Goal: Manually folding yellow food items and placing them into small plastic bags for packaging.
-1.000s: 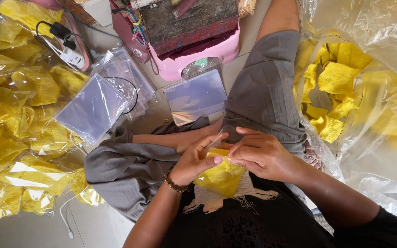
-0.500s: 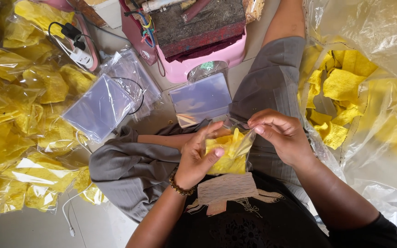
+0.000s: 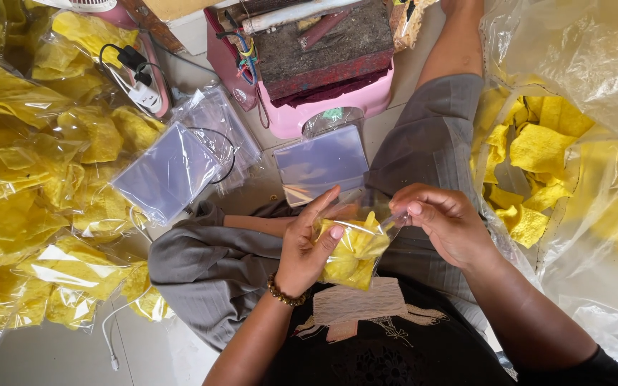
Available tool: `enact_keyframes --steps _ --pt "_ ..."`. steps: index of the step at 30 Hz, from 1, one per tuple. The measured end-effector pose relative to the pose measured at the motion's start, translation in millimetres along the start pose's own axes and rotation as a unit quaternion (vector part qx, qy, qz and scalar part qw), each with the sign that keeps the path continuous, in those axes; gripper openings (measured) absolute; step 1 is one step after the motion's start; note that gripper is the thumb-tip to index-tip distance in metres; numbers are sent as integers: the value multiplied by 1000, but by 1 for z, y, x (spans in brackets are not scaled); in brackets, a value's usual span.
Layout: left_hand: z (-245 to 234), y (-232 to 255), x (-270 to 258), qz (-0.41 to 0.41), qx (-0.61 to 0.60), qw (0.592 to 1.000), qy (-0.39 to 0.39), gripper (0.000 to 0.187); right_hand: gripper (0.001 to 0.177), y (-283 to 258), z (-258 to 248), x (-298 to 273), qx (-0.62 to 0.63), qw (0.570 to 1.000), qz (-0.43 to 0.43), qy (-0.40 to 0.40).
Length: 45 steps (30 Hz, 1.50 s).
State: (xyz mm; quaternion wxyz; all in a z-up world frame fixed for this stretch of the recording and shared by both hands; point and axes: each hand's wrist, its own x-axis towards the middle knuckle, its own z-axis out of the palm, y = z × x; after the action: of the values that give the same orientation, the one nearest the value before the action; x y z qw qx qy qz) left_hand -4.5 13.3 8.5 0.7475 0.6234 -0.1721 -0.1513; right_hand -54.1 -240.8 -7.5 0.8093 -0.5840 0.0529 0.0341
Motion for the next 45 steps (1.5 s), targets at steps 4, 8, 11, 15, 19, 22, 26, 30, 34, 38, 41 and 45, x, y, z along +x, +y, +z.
enact_keyframes --steps 4,8,11,15,19,22,26,30,34,38,41,45 --pt "0 -3 -1 24 21 999 14 56 29 -3 4 0 -38 999 -10 14" --pt "2 -1 1 57 61 995 48 51 35 -25 28 -2 -166 984 -59 -25" --pt "5 -2 0 70 79 991 78 48 33 -18 34 3 -209 973 -92 -42" --pt "6 -9 -1 51 58 993 92 47 32 -9 27 2 -138 990 -38 6" --pt "0 -13 -2 46 36 992 108 47 39 -17 25 5 -61 998 -7 28" --pt "-1 -9 -1 48 42 992 109 48 39 -22 29 5 -104 994 -29 15" --pt "0 -10 -5 71 54 991 102 49 24 -23 35 5 -206 975 -87 10" --pt "2 -4 -1 71 45 994 75 50 23 -21 34 3 -188 980 -62 32" --pt "-1 6 2 64 4 995 81 40 18 -4 20 1 -73 995 -46 57" --pt "-5 3 3 -15 -62 992 107 16 13 -1 16 1 -25 998 -41 50" --pt "-7 2 5 -53 -108 982 146 15 11 -4 16 3 -21 997 -48 49" --pt "-15 -1 7 -53 -133 969 202 13 11 3 -1 4 -63 994 -75 42"
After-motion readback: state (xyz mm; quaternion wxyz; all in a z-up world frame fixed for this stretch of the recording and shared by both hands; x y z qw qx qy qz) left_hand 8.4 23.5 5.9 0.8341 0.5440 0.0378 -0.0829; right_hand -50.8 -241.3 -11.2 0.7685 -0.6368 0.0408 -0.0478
